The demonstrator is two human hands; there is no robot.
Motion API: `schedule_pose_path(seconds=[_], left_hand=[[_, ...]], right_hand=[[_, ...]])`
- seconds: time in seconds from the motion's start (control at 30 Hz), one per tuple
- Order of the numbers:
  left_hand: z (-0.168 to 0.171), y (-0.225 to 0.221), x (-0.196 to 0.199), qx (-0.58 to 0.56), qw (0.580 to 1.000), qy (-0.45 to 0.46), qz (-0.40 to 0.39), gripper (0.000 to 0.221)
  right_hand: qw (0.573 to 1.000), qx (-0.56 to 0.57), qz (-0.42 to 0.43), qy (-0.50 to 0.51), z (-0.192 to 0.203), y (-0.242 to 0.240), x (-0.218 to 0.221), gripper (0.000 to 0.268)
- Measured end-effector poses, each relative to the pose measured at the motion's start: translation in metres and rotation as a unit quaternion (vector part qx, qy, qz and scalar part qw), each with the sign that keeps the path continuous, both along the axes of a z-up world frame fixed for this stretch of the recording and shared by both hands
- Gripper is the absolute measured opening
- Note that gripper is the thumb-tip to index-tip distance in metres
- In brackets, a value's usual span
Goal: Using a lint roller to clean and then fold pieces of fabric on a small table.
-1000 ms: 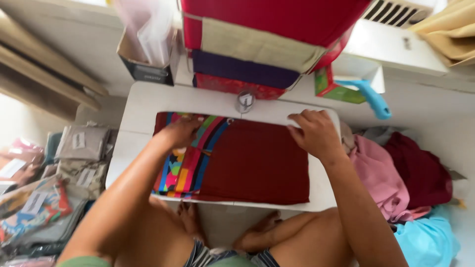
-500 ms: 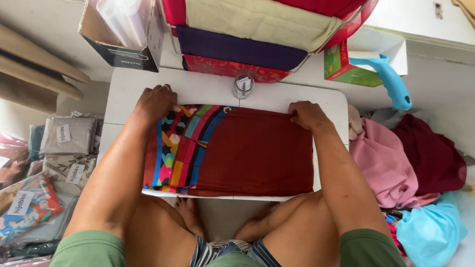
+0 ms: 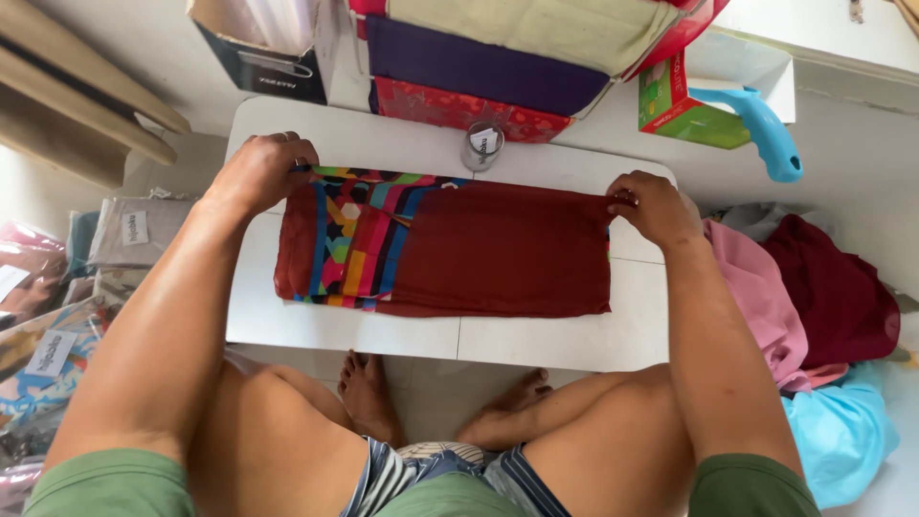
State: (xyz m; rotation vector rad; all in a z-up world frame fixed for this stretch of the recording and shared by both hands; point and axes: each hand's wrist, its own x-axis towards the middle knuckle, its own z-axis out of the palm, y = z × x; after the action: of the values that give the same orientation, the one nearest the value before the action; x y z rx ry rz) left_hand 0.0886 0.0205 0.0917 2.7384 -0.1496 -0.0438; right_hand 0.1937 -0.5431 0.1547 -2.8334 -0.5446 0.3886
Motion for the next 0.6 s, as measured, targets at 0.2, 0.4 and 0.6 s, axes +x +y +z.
schedule_pose_path(seconds=[0.2,0.4,0.6], left_hand=[[0.015,-0.009,-0.055,0.019,0.99,0.13,-0.057,0.022],[0.008,-0.023,-0.096,0.105,0.968,0.212,-0.083,0.021],[0.005,-0.029,-0.113,0.158,0.954,0.228,-0.11,0.027]], right_hand=[[0.996,-0.018,0.045,0.069,-0.025,-0.027,-0.029,0.014],[0.988,-0.071,0.076,0.114,-0.019,-0.017,-0.081,0.016],[0.976,-0.115,0.083,0.165,-0.049,-0.02,-0.102,0.017]])
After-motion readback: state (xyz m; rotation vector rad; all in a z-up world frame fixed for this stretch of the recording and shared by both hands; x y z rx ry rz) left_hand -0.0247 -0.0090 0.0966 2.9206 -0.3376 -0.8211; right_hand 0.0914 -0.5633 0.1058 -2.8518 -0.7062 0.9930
